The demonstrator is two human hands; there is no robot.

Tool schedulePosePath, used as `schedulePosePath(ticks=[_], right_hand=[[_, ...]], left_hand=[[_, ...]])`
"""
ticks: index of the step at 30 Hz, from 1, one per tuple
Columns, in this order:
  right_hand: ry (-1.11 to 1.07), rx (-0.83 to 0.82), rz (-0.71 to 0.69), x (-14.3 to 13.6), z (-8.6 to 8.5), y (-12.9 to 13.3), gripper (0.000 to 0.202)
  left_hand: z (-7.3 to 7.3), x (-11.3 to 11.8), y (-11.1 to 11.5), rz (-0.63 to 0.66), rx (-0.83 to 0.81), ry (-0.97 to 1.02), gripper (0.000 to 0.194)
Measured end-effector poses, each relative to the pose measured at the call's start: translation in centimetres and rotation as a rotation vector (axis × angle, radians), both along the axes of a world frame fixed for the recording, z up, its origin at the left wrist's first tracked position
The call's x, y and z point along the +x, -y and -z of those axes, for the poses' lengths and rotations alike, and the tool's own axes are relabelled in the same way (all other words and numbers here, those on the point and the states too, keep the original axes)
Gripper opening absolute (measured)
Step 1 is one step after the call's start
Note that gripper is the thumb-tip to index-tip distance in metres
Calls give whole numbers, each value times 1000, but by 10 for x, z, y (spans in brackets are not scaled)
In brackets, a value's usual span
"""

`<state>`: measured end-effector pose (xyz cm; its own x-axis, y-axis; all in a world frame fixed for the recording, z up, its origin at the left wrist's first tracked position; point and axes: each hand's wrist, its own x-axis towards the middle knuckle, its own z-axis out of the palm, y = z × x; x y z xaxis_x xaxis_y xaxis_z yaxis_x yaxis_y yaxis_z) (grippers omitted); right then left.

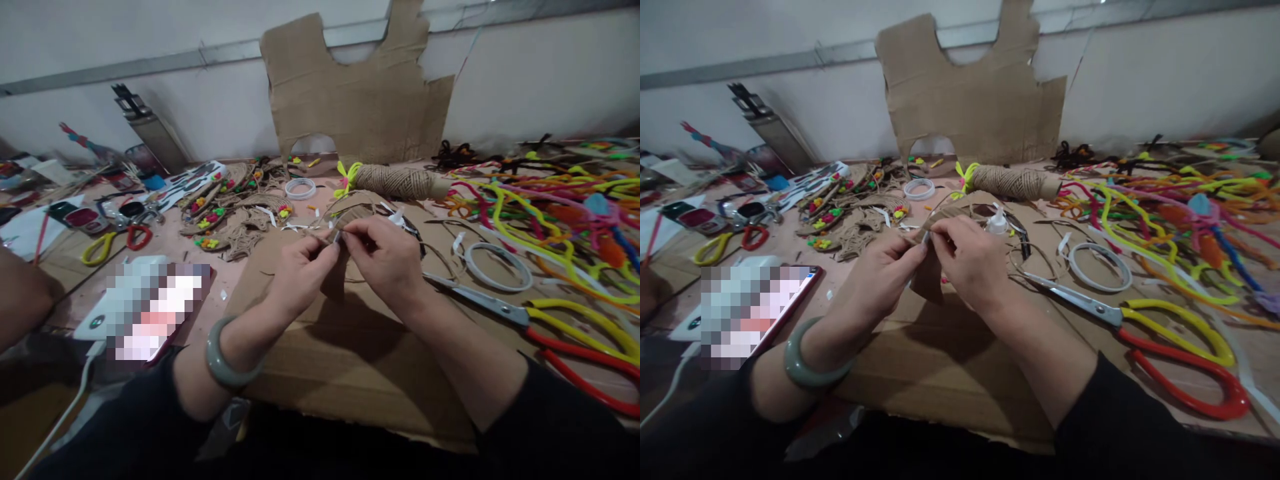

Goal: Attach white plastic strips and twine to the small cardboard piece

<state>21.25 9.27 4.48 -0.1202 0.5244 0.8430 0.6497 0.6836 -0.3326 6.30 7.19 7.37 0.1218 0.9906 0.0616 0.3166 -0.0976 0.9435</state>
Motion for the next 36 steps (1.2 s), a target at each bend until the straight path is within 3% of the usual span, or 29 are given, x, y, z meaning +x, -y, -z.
schedulePosePath(ticks=[6, 20, 36], right_hand=[[48, -2, 46, 2, 1, 0, 11], [128, 53, 133, 2, -4, 2, 15], [130, 73, 102, 3, -1, 3, 15]], left_hand=[[-2, 0, 0, -11, 62, -10, 22], [-8, 1, 6, 43, 108, -11, 30], [-9, -1, 5, 22, 94, 30, 30]])
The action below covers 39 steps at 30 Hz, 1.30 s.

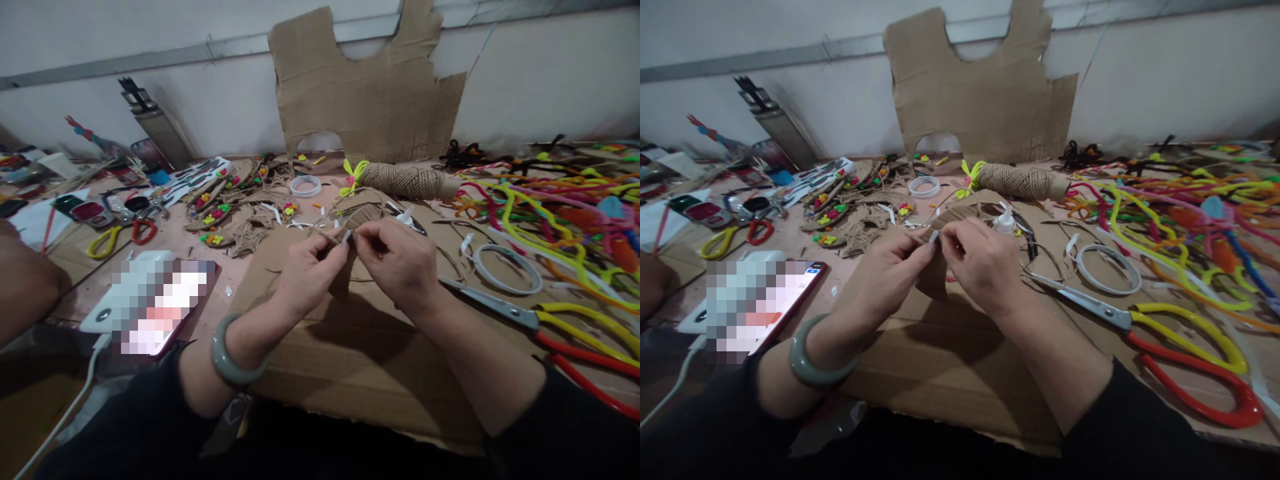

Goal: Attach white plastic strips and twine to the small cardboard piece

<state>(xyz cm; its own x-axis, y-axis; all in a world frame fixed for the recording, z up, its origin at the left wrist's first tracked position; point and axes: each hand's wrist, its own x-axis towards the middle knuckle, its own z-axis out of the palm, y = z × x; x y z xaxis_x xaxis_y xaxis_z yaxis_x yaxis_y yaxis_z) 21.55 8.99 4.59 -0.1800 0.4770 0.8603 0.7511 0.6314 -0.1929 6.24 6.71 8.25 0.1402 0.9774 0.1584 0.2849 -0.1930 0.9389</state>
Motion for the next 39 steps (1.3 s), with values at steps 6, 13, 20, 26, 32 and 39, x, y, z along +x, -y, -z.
schedulePosePath(ticks=[6, 13, 20, 26, 32, 39], right_hand=[[27, -20, 11, 2, 1, 0, 15], [46, 9, 47, 0, -2, 1, 17], [40, -5, 68, -1, -3, 2, 17], [47, 17, 52, -2, -3, 2, 16], [66, 46, 25, -2, -3, 2, 14], [57, 20, 21, -1, -2, 3, 14]], left_hand=[[1, 0, 0, 12, 27, 0, 30], [-1, 1, 1, 19, 17, -34, 31], [-2, 2, 1, -9, 26, -32, 31], [-1, 0, 1, 5, 1, -11, 30], [-2, 1, 1, -9, -12, -24, 31], [-2, 1, 0, 0, 0, -3, 32]])
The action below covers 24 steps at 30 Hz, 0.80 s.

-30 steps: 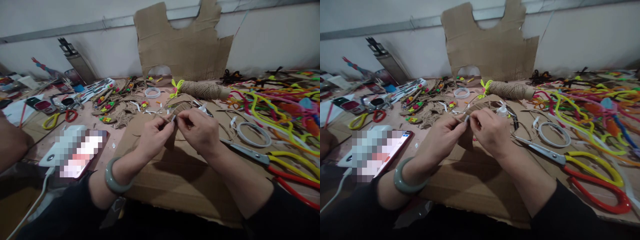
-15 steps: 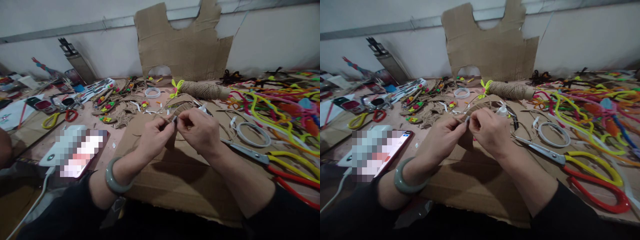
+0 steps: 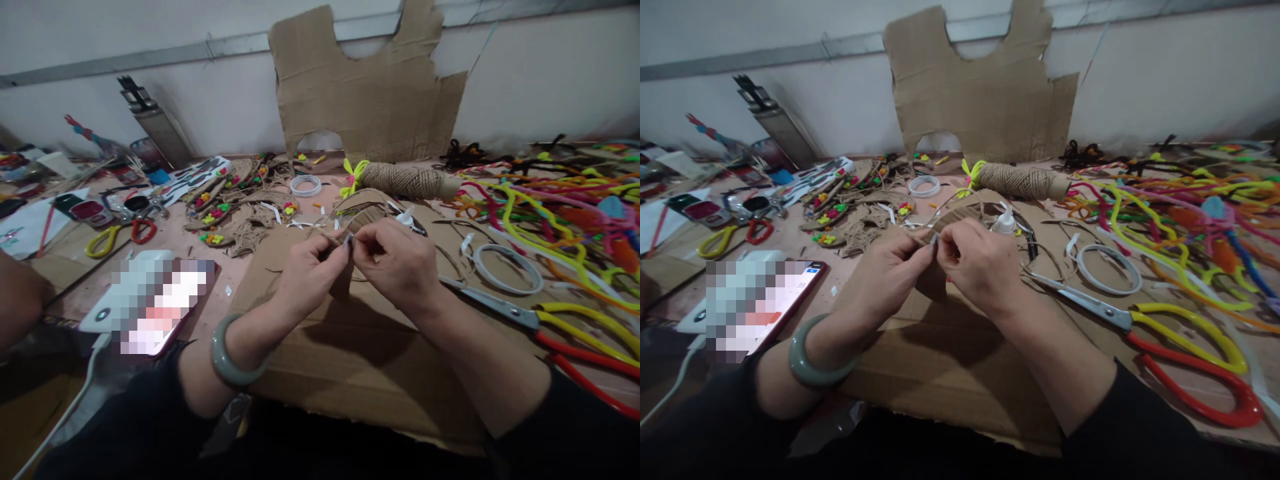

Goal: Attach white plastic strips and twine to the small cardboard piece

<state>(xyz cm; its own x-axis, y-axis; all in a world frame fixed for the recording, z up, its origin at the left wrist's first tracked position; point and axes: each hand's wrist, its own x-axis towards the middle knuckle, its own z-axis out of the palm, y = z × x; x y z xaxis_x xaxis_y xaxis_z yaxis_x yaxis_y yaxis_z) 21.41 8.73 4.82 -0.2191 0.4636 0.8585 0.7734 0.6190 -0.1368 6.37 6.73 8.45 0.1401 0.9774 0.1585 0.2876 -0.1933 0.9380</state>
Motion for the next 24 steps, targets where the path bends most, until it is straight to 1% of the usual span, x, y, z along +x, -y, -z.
schedulePosePath(ticks=[6, 12, 14, 20, 24], right_hand=[[2, -22, -35, 1, 1, 0, 14], [10, -27, -48, 2, 3, -1, 14], [11, -36, -54, 3, 3, -2, 14], [25, -54, -79, 5, 5, -3, 14], [1, -82, -104, 9, 5, -5, 14]], left_hand=[[-2, 1, 1, -21, -44, -58, 35], [-3, 2, 1, -24, -140, -87, 34], [-1, 1, 1, -24, -148, -78, 33], [10, -1, -6, -33, -89, 22, 29], [13, -2, -8, -8, -91, 76, 28]])
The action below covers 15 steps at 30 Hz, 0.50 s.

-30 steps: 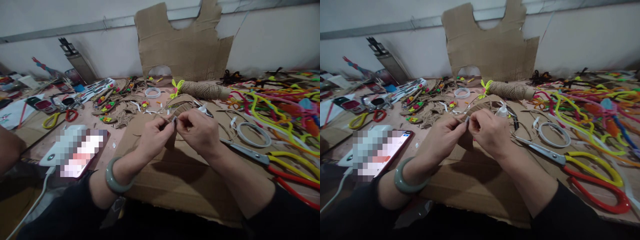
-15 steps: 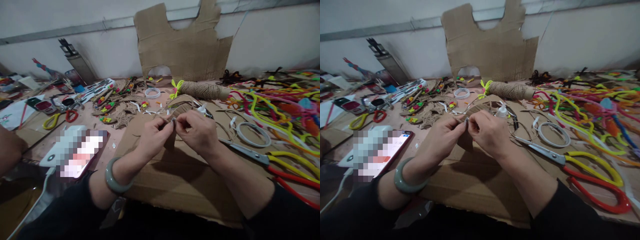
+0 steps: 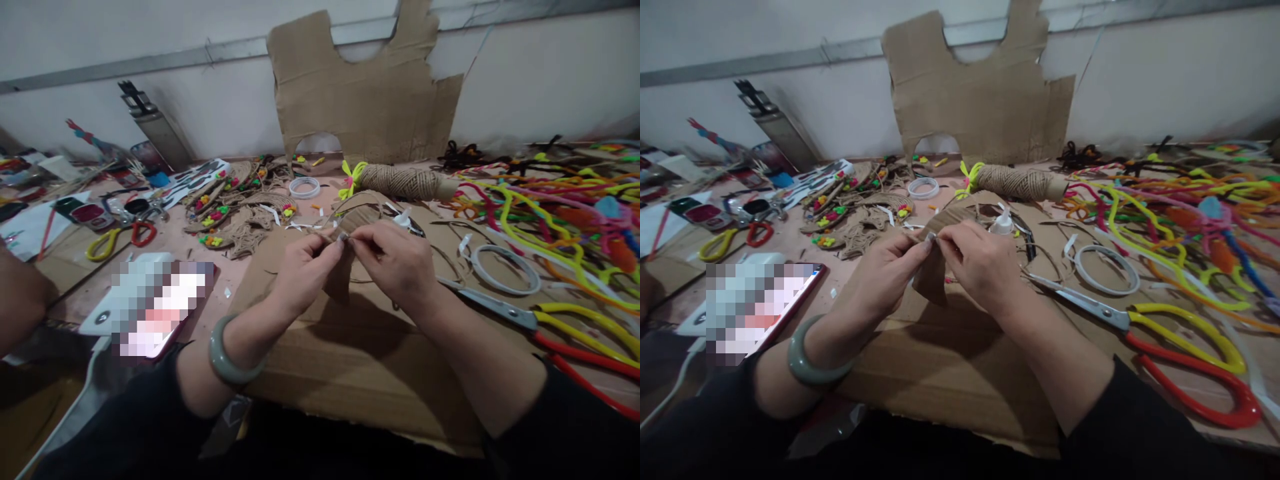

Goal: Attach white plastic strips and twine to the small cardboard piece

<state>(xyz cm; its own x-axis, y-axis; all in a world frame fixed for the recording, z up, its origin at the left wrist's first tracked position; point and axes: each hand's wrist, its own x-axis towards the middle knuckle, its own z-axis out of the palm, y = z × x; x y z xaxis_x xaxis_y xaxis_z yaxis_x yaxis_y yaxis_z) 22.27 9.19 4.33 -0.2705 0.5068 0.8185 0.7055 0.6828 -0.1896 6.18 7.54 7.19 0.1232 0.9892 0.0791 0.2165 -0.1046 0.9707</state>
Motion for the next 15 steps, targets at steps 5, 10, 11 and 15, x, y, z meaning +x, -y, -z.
schedulePosePath(ticks=[5, 10, 11, 15], right_hand=[[-123, 69, 36, 1, 0, -4, 27], [-164, -64, -2, 2, 2, -7, 44], [-173, -100, -15, 2, 2, -8, 42], [-206, -212, -11, 4, -1, -7, 33]], left_hand=[[3, 1, 1, -9, -2, 44, 24], [1, 2, 3, 34, 7, 85, 17], [0, 2, 4, 42, 10, 87, 17], [0, 2, 4, 61, 0, 107, 20]])
